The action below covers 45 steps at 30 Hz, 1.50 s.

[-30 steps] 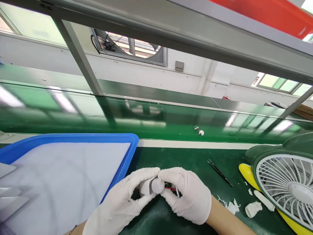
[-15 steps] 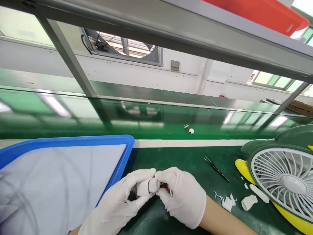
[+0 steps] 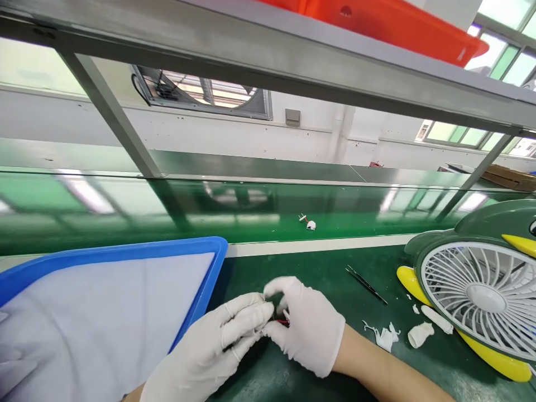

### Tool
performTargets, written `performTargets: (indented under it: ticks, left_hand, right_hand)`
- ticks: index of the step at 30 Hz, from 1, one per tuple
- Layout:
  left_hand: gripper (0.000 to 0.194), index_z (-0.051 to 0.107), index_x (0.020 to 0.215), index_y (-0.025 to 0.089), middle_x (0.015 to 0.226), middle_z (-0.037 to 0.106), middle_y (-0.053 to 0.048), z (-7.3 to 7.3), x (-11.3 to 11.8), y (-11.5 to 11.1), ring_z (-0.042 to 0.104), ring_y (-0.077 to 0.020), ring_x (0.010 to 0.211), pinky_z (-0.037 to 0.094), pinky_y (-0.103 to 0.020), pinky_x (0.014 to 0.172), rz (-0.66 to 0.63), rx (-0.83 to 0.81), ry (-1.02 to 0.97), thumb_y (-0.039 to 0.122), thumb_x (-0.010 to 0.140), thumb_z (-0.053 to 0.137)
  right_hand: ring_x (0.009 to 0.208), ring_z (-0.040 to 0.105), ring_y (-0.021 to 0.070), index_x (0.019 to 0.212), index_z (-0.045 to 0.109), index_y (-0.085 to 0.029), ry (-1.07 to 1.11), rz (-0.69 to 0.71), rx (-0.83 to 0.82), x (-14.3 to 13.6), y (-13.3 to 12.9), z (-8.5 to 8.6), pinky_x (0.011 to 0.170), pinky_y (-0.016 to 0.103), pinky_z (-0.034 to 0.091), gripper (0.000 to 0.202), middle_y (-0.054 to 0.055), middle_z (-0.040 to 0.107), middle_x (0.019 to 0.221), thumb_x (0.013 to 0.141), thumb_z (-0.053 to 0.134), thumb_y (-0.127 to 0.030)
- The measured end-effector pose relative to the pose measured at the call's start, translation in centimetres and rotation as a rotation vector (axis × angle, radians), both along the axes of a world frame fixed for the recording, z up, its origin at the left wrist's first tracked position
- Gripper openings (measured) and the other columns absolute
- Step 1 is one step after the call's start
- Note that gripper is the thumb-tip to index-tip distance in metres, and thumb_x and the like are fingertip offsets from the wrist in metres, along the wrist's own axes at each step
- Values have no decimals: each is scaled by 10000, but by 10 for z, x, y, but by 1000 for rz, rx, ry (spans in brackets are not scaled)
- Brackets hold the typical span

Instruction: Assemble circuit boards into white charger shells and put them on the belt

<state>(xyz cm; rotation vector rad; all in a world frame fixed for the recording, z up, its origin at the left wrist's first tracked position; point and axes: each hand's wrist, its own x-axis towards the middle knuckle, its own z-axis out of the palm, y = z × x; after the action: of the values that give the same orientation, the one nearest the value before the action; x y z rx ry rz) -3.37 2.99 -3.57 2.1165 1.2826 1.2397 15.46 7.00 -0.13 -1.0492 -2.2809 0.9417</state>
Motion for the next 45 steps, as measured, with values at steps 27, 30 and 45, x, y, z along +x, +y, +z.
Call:
performTargets:
  ticks: [27, 30, 45]
  left_hand:
    - [482, 317, 591, 229, 336, 335, 136, 21, -1, 19, 254, -24, 259, 119, -127, 286, 177, -832, -1159, 468, 665, 729]
    - [457, 340, 583, 220, 333, 380, 115, 20, -2, 20, 251, -21, 253, 133, -136, 286, 167, -837, -1139, 464, 698, 709]
    - [255, 580, 807, 168, 788, 590, 24, 100, -114, 29, 608, -161, 843, 481, -237, 728, 696, -234, -547, 409, 855, 513]
  right_hand:
    - [849, 596, 168, 944, 645, -202, 296, 232, -227, -48, 32, -8, 825, 320, 504, 167, 15, 638, 878, 889, 499, -260]
    - [841, 600, 165, 899, 647, -192, 279, 220, -229, -48, 34, -7, 830, 320, 504, 218, 13, 641, 846, 917, 448, -280]
    - [1224, 485, 292, 973, 606, -96, -117, -463, 250, -44, 163, 1, 966, 414, 421, 164, 225, 497, 1283, 839, 540, -166]
